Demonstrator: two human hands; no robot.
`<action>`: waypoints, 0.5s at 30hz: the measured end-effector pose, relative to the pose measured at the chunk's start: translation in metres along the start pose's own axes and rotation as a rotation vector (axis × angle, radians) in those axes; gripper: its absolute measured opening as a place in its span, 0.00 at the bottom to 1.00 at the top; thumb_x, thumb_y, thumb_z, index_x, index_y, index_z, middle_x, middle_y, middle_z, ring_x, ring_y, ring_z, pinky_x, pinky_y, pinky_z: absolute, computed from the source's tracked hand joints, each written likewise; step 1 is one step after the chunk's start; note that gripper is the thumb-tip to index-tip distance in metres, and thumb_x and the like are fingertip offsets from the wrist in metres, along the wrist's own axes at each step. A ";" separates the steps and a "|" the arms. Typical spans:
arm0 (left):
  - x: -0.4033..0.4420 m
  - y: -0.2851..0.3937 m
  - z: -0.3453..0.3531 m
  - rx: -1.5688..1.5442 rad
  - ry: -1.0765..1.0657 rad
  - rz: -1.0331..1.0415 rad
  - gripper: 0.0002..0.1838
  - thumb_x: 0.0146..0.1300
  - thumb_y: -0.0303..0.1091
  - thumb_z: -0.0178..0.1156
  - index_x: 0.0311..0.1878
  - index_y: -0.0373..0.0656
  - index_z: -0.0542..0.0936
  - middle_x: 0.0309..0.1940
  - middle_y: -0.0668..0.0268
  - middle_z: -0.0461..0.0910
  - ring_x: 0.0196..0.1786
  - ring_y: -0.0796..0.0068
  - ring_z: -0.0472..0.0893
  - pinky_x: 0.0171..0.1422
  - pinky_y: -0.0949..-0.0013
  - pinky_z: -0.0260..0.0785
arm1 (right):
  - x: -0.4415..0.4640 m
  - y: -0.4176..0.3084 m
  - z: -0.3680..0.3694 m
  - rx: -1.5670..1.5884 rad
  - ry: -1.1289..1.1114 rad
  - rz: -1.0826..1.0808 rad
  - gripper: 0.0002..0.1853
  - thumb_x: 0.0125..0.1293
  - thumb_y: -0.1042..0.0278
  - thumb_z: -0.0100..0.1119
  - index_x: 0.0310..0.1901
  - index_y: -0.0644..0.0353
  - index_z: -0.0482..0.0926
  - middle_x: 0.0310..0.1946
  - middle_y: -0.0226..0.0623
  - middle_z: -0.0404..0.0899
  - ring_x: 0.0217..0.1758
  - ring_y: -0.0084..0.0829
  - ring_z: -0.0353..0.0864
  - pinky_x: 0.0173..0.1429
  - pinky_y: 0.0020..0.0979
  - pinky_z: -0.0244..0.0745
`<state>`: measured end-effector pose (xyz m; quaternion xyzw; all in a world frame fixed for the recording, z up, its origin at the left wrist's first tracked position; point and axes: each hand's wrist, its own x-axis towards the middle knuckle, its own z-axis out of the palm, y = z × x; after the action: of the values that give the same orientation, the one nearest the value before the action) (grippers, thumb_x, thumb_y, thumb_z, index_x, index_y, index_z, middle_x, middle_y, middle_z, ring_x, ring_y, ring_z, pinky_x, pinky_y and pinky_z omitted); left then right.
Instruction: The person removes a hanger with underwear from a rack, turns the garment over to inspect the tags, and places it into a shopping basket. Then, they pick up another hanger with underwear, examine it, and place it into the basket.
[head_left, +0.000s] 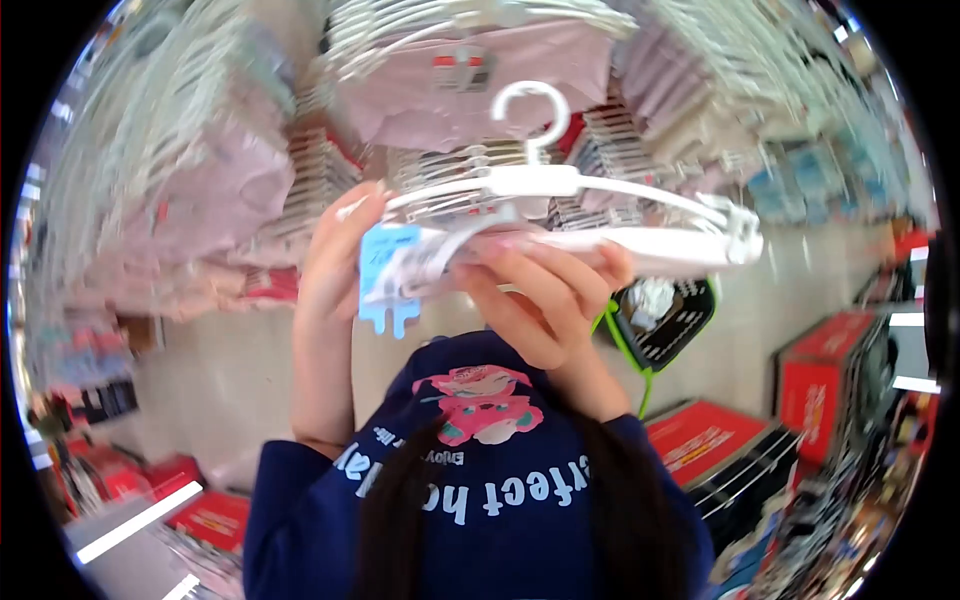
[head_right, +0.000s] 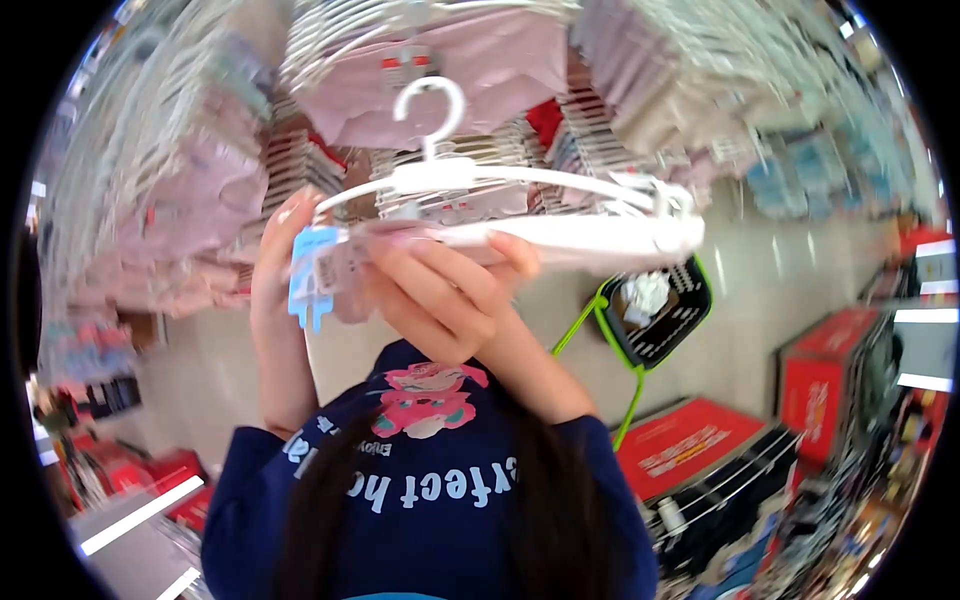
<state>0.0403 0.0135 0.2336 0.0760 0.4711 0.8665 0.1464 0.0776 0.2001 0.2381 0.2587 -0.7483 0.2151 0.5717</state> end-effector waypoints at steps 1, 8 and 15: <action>0.000 0.005 0.006 -0.008 0.037 -0.007 0.08 0.60 0.34 0.51 0.35 0.40 0.71 0.28 0.70 0.74 0.31 0.84 0.74 0.32 0.79 0.67 | 0.000 -0.003 -0.001 -0.029 -0.046 -0.001 0.11 0.41 0.70 0.63 0.27 0.39 0.76 0.35 0.17 0.73 0.40 0.20 0.67 0.59 0.37 0.50; -0.001 0.011 -0.003 -0.126 0.011 -0.025 0.09 0.59 0.35 0.52 0.37 0.39 0.71 0.30 0.68 0.76 0.31 0.84 0.75 0.33 0.79 0.69 | 0.000 -0.006 0.000 -0.033 -0.069 -0.026 0.08 0.42 0.68 0.63 0.24 0.39 0.77 0.35 0.16 0.73 0.42 0.19 0.66 0.58 0.36 0.50; -0.006 0.012 -0.008 -0.173 0.037 0.004 0.09 0.60 0.35 0.51 0.38 0.39 0.70 0.32 0.66 0.76 0.32 0.82 0.76 0.35 0.78 0.70 | 0.002 -0.006 0.011 0.026 -0.040 -0.004 0.08 0.42 0.66 0.61 0.27 0.39 0.78 0.41 0.20 0.75 0.44 0.21 0.64 0.57 0.35 0.48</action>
<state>0.0414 -0.0013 0.2391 0.0482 0.3972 0.9054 0.1421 0.0726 0.1884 0.2377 0.2718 -0.7562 0.2188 0.5535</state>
